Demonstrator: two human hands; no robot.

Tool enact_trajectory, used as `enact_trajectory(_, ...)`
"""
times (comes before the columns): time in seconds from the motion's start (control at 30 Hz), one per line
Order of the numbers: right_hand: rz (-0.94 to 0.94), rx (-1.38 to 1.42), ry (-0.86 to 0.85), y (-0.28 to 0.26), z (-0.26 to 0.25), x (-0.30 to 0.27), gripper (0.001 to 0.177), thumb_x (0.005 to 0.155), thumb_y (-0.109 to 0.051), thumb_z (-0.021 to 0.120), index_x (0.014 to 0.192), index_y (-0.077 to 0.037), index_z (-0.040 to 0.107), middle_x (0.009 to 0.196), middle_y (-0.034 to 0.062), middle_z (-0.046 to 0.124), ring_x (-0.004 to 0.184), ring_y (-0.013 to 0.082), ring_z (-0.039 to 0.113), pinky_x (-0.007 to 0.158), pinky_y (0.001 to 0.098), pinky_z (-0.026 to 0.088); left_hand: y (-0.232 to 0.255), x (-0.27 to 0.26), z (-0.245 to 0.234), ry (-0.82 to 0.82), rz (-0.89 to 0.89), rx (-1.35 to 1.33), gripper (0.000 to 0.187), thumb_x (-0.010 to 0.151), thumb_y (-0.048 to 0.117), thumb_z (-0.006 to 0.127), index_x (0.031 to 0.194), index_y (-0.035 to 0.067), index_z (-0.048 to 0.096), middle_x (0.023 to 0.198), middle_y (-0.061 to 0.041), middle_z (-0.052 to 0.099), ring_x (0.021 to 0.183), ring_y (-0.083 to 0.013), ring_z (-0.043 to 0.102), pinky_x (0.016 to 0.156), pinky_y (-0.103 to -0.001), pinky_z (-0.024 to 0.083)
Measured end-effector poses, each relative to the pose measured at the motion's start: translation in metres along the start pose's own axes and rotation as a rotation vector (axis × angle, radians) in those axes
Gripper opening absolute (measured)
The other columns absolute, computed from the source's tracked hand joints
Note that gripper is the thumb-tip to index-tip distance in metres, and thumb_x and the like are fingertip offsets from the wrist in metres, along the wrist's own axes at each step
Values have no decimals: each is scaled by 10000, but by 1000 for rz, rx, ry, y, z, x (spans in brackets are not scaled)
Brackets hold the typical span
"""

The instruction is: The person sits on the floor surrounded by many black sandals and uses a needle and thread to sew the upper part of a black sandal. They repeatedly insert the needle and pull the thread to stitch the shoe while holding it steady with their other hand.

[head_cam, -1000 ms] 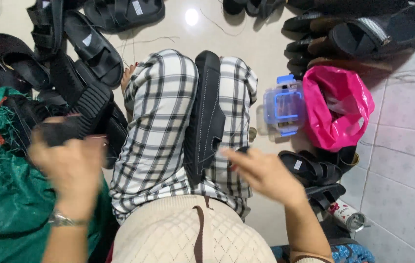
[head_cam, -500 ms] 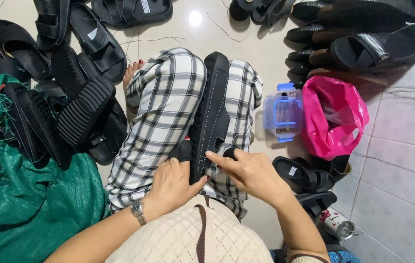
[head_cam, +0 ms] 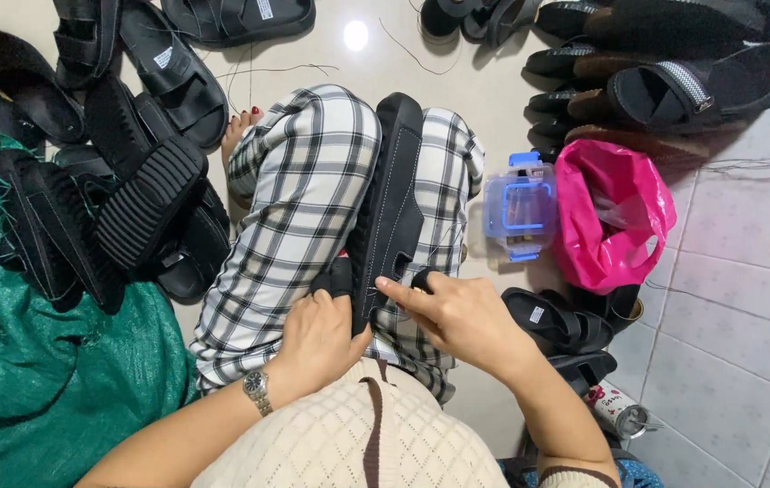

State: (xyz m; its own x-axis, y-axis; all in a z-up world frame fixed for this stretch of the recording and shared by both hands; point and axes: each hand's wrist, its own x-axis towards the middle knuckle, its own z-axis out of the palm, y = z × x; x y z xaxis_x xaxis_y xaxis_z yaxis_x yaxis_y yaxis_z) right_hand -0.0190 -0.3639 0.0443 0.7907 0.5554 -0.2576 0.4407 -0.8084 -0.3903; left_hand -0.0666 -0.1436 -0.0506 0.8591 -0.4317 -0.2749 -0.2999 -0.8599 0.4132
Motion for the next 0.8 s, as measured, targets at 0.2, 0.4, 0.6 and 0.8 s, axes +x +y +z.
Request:
enact_trajectory(0.2, 29, -120, -50, -27, -11, 8, 461, 911, -171, 578, 1351, -282, 655, 571, 62, 614, 420, 191, 604, 412, 327, 499, 0, -3, 6, 1, -5, 17, 321, 783, 378, 682, 778, 67, 602, 638, -78, 545, 532, -301, 655, 545, -409, 525)
enact_trajectory(0.4, 42, -104, -82, -34, -3, 24, 384, 905, -184, 595, 1270, -206, 712, 567, 72, 652, 408, 196, 628, 394, 318, 496, -5, 0, 10, -59, -38, -60, 292, 790, 315, 658, 825, 30, 607, 680, -92, 570, 553, -312, 679, 551, -406, 556)
enact_trajectory(0.6, 24, -114, -4, -44, 1, 32, 299, 889, -119, 634, 1163, -117, 755, 603, 103, 667, 466, 216, 654, 449, 315, 531, -6, 1, -2, -158, -86, -105, 302, 844, 322, 626, 873, 22, 605, 723, -98, 577, 610, -319, 701, 584, -391, 576)
enact_trajectory(0.8, 92, -141, 178, -39, 2, 6, 158, 931, -227, 660, 965, -113, 556, 723, 35, 541, 551, 209, 575, 466, 354, 456, -24, -14, -80, -312, -204, -737, 181, 852, 257, 734, 789, 89, 712, 655, 18, 626, 485, -79, 511, 425, -186, 433)
